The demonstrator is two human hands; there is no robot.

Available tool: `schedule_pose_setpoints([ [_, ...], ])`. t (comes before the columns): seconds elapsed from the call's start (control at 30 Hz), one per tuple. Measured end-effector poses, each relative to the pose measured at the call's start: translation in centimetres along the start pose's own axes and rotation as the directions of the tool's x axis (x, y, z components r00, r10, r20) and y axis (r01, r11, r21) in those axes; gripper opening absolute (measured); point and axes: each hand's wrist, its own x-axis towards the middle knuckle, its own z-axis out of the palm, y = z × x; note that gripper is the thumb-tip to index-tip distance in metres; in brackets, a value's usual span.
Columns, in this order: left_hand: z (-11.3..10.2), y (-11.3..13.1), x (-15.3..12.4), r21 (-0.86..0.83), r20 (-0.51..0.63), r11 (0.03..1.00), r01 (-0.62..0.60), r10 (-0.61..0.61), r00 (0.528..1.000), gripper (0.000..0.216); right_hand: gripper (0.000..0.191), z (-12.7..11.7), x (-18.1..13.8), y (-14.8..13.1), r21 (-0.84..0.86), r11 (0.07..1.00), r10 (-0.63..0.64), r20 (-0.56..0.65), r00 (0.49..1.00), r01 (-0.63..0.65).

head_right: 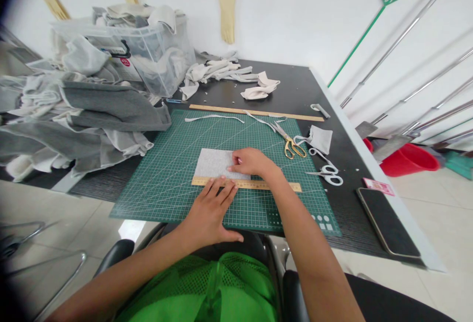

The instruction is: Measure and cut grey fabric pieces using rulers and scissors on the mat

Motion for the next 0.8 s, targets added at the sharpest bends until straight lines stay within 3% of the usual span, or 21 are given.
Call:
schedule_pose_setpoints([
  [0.8,0.21,0.08,0.02,-0.007,-0.006,1.0,-0.006,0.006,1.0,0.124,0.028,-0.03,0.0,-0.05,-0.024,0.999,0.025,0.009,1.0,-0.025],
])
